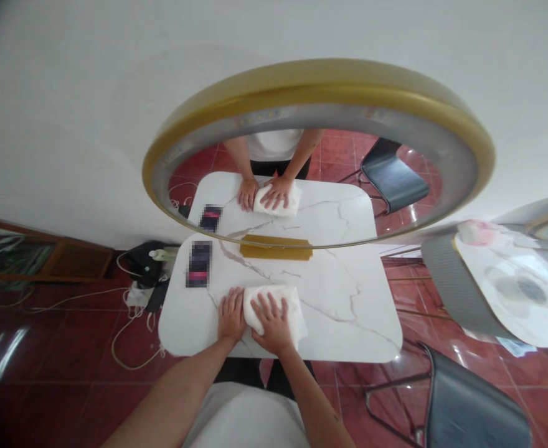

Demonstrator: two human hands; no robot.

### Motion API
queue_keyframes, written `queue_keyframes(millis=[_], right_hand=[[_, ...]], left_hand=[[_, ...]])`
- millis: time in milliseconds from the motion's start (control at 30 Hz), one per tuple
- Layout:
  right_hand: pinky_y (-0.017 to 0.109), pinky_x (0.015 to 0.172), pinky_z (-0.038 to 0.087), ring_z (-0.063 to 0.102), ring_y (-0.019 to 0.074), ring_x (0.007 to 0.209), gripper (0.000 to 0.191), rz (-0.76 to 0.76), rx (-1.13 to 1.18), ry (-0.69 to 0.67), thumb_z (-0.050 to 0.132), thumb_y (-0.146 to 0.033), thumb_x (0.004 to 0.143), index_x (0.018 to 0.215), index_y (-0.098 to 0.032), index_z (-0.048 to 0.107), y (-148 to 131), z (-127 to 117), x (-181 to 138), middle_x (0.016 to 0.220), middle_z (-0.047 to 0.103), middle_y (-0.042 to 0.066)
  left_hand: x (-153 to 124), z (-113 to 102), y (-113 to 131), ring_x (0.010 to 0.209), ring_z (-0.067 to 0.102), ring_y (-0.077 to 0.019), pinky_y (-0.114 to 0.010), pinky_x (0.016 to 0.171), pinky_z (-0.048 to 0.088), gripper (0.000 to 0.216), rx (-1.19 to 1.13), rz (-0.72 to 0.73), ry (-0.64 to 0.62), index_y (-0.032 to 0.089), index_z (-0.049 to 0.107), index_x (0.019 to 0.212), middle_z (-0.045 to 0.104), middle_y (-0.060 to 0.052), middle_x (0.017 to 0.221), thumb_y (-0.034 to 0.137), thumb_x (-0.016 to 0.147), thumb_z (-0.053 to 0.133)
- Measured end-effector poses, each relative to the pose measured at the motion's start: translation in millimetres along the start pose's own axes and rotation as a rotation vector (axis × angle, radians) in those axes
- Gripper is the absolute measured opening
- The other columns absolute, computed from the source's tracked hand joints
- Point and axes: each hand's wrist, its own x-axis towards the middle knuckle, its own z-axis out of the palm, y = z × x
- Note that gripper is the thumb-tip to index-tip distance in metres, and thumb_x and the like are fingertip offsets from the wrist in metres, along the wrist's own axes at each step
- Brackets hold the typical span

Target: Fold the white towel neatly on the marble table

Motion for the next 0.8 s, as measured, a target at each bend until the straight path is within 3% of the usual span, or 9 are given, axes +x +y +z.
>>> queue_keyframes(millis=[67, 233, 300, 433, 467, 533, 667, 733, 800], right_hand=[[0.058, 0.106, 0.003, 0.012, 0.0314, 0.137, 0.076, 0.080, -0.004, 0.030, 0.051, -0.039, 0.077, 0.144, -0.030, 0.016, 9.9, -0.3, 5.4, 0.150, 0.019, 0.002], [0.061, 0.103, 0.006, 0.013, 0.0331, 0.136, 0.069, 0.503, -0.044, 0.172, 0.042, -0.042, 0.085, 0.145, -0.024, 0.014, 30.0, 1.4, 23.3, 0.150, 0.020, 0.008], [0.061, 0.103, 0.006, 0.012, 0.0337, 0.136, 0.070, 0.470, -0.040, 0.171, 0.043, -0.043, 0.084, 0.145, -0.025, 0.013, 28.3, 2.0, 29.2, 0.150, 0.020, 0.008], [0.057, 0.106, 0.003, 0.011, 0.0308, 0.137, 0.075, -0.011, 0.007, 0.057, 0.049, -0.044, 0.078, 0.144, -0.031, 0.016, 23.4, 0.8, 36.8, 0.150, 0.020, 0.000], [0.055, 0.107, 0.003, 0.011, 0.0298, 0.137, 0.075, -0.069, 0.015, 0.045, 0.050, -0.044, 0.077, 0.143, -0.033, 0.017, 24.6, -0.1, 38.8, 0.150, 0.020, -0.001], [0.055, 0.107, 0.003, 0.012, 0.0294, 0.137, 0.073, 0.007, 0.017, 0.076, 0.049, -0.045, 0.079, 0.143, -0.032, 0.017, 29.8, -2.0, 43.7, 0.150, 0.020, 0.000], [0.059, 0.105, 0.005, 0.012, 0.0321, 0.136, 0.073, 0.376, 0.007, 0.185, 0.046, -0.049, 0.082, 0.144, -0.026, 0.017, 38.0, -3.3, 53.2, 0.150, 0.020, 0.006], [0.059, 0.104, 0.005, 0.012, 0.0325, 0.136, 0.074, 0.402, 0.011, 0.189, 0.046, -0.052, 0.081, 0.144, -0.026, 0.018, 35.6, -2.6, 55.2, 0.150, 0.019, 0.007], [0.059, 0.105, 0.003, 0.012, 0.0321, 0.136, 0.074, 0.302, 0.022, 0.165, 0.047, -0.052, 0.081, 0.144, -0.027, 0.018, 30.5, -1.9, 55.1, 0.150, 0.019, 0.006]], left_hand=[[0.5, -1.0, 0.8, 0.134, 0.028, -0.0232, -0.045, 0.111, 0.021, 0.054, 0.006, -0.004, -0.008, 0.019, 0.036, 0.138, 0.041, -0.006, 0.141, 0.014, 0.084, 0.040], [2.4, -4.4, 3.3, 0.135, 0.026, -0.0209, -0.045, 0.111, 0.020, 0.057, 0.024, -0.026, -0.021, 0.022, 0.033, 0.139, 0.038, -0.004, 0.143, 0.012, 0.084, 0.038], [2.2, -3.9, 3.2, 0.135, 0.026, -0.0207, -0.045, 0.111, 0.020, 0.056, 0.025, -0.030, -0.022, 0.022, 0.033, 0.139, 0.038, -0.004, 0.143, 0.012, 0.084, 0.038], [1.1, -2.0, 2.3, 0.134, 0.028, -0.0221, -0.045, 0.111, 0.019, 0.052, 0.013, -0.012, -0.019, 0.018, 0.038, 0.136, 0.042, -0.006, 0.140, 0.014, 0.085, 0.039], [1.0, -2.0, 2.3, 0.134, 0.028, -0.0224, -0.045, 0.111, 0.019, 0.051, 0.013, -0.011, -0.017, 0.017, 0.039, 0.136, 0.042, -0.007, 0.140, 0.015, 0.085, 0.039], [1.3, -2.8, 2.7, 0.134, 0.028, -0.0220, -0.045, 0.111, 0.019, 0.052, 0.018, -0.019, -0.013, 0.019, 0.038, 0.136, 0.041, -0.006, 0.141, 0.014, 0.085, 0.038], [2.5, -5.3, 4.0, 0.134, 0.028, -0.0208, -0.045, 0.111, 0.020, 0.054, 0.024, -0.029, -0.012, 0.023, 0.035, 0.138, 0.039, -0.004, 0.142, 0.013, 0.085, 0.037], [2.5, -5.3, 4.3, 0.134, 0.027, -0.0208, -0.045, 0.111, 0.020, 0.054, 0.027, -0.027, -0.013, 0.023, 0.035, 0.138, 0.039, -0.004, 0.142, 0.013, 0.085, 0.037], [1.9, -4.1, 3.9, 0.134, 0.028, -0.0210, -0.045, 0.111, 0.019, 0.054, 0.031, -0.026, -0.009, 0.023, 0.036, 0.138, 0.039, -0.004, 0.142, 0.013, 0.085, 0.037]])
